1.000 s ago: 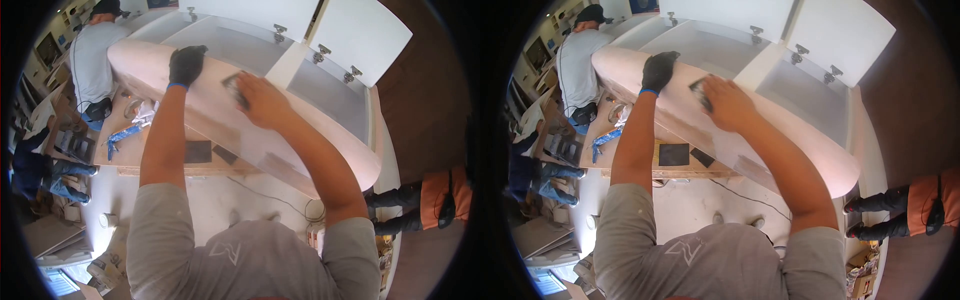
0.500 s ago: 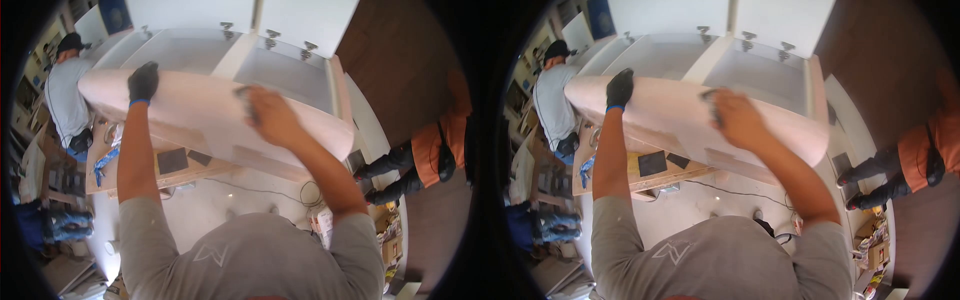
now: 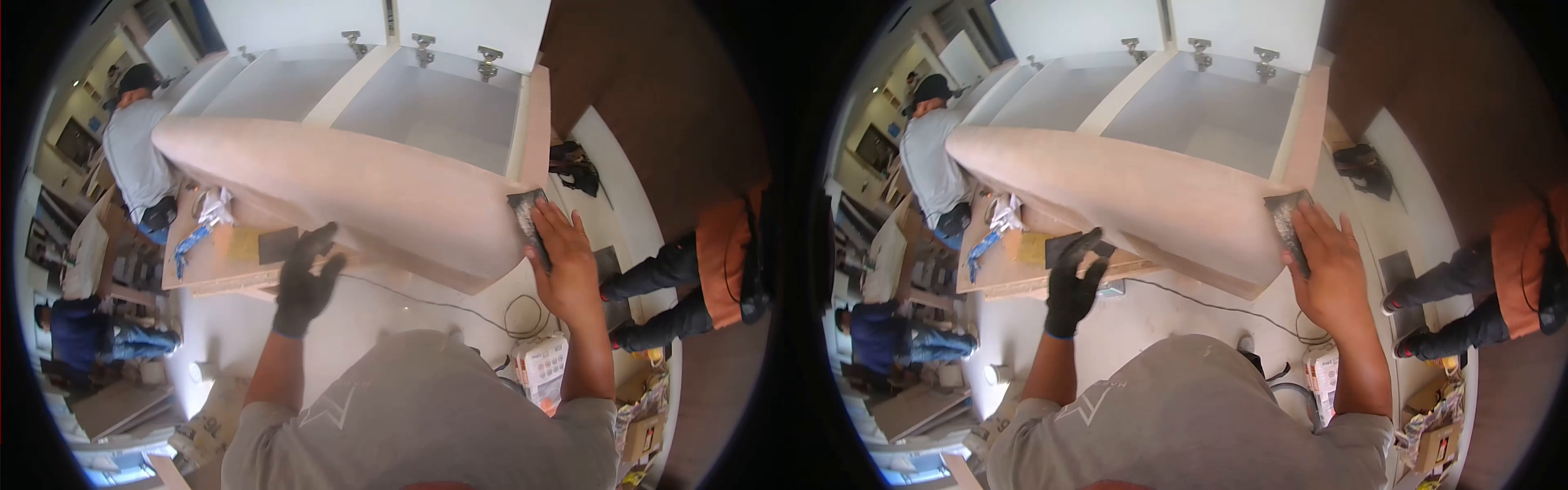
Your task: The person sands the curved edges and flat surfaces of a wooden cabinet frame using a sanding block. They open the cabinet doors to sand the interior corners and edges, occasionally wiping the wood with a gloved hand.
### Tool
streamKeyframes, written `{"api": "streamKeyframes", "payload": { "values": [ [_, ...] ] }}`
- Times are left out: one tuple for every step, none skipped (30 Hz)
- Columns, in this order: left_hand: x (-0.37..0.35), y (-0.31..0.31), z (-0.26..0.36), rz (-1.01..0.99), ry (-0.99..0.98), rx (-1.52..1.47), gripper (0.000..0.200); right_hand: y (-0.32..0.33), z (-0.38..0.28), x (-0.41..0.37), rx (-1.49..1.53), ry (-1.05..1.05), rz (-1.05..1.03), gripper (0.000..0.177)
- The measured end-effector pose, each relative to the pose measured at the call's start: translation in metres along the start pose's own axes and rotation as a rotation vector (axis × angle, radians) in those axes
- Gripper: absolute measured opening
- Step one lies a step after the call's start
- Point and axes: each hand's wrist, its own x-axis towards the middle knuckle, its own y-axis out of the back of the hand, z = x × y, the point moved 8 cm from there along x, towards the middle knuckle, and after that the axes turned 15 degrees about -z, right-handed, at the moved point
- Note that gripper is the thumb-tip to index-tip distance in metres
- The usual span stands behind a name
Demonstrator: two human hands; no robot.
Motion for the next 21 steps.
{"api": "streamKeyframes", "payload": {
  "values": [
    [0.003,-0.013,0.021,0.045,-0.066,-0.173,0.056,0.010,-0.001,-0.004,0.094,0.063,0.016,0.054],
    [0.013,-0.013,0.072,-0.030,-0.133,-0.045,0.063,0.019,-0.002,-0.006,0.187,0.128,0.033,0.048],
    [0.021,-0.019,0.103,-0.053,-0.242,-0.107,0.073,0.029,-0.016,-0.005,0.320,0.210,0.108,0.034],
    [0.031,-0.031,0.121,-0.039,-0.308,-0.304,0.081,0.026,-0.023,0.000,0.500,0.356,0.077,0.031],
    [0.039,-0.036,0.141,-0.018,-0.342,-0.357,0.085,0.023,-0.032,0.007,0.593,0.476,0.034,0.031],
    [0.048,-0.041,0.156,-0.023,-0.379,-0.358,0.084,0.021,-0.040,0.013,0.685,0.598,-0.013,0.030],
    [0.054,-0.054,0.154,-0.218,-0.239,-0.372,0.086,0.016,-0.040,0.021,0.719,0.631,-0.066,0.029],
    [0.055,-0.067,0.149,-0.408,-0.094,-0.390,0.088,0.012,-0.041,0.029,0.750,0.665,-0.120,0.029],
    [0.052,-0.070,0.150,-0.502,-0.111,-0.527,0.081,0.009,-0.041,0.036,0.780,0.697,-0.174,0.028],
    [0.050,-0.077,0.149,-0.531,-0.102,-0.764,0.080,0.007,-0.041,0.042,0.763,0.746,-0.215,0.027],
    [0.048,-0.086,0.147,-0.553,-0.099,-1.001,0.079,0.006,-0.039,0.047,0.744,0.793,-0.254,0.026],
    [0.044,-0.092,0.149,-0.570,-0.102,-1.242,0.078,0.004,-0.037,0.053,0.725,0.838,-0.293,0.025],
    [0.038,-0.091,0.152,-0.539,0.098,-1.105,0.079,0.007,-0.034,0.062,0.669,0.829,-0.265,0.029],
    [0.043,-0.077,0.158,-0.430,0.001,-0.784,0.079,0.012,-0.031,0.072,0.615,0.816,-0.234,0.032],
    [0.049,-0.065,0.165,-0.325,-0.088,-0.459,0.079,0.015,-0.029,0.081,0.561,0.800,-0.200,0.036],
    [0.057,-0.046,0.173,-0.283,-0.033,-0.218,0.080,0.019,-0.022,0.093,0.542,0.725,-0.101,0.040],
    [0.065,-0.027,0.181,-0.247,0.032,0.021,0.081,0.023,-0.016,0.103,0.522,0.646,-0.003,0.044],
    [0.071,-0.009,0.169,-0.119,0.183,0.355,0.084,0.027,-0.008,0.111,0.502,0.563,0.098,0.049],
    [0.082,0.009,0.158,-0.053,0.168,0.372,0.086,0.015,0.002,0.122,0.491,0.491,0.039,0.056],
    [0.091,0.027,0.144,0.013,0.149,0.388,0.087,0.007,0.003,0.127,0.470,0.466,-0.029,0.055],
    [0.101,0.022,0.128,-0.049,0.079,0.495,0.087,-0.002,0.004,0.128,0.447,0.439,-0.098,0.055]
  ]
}}
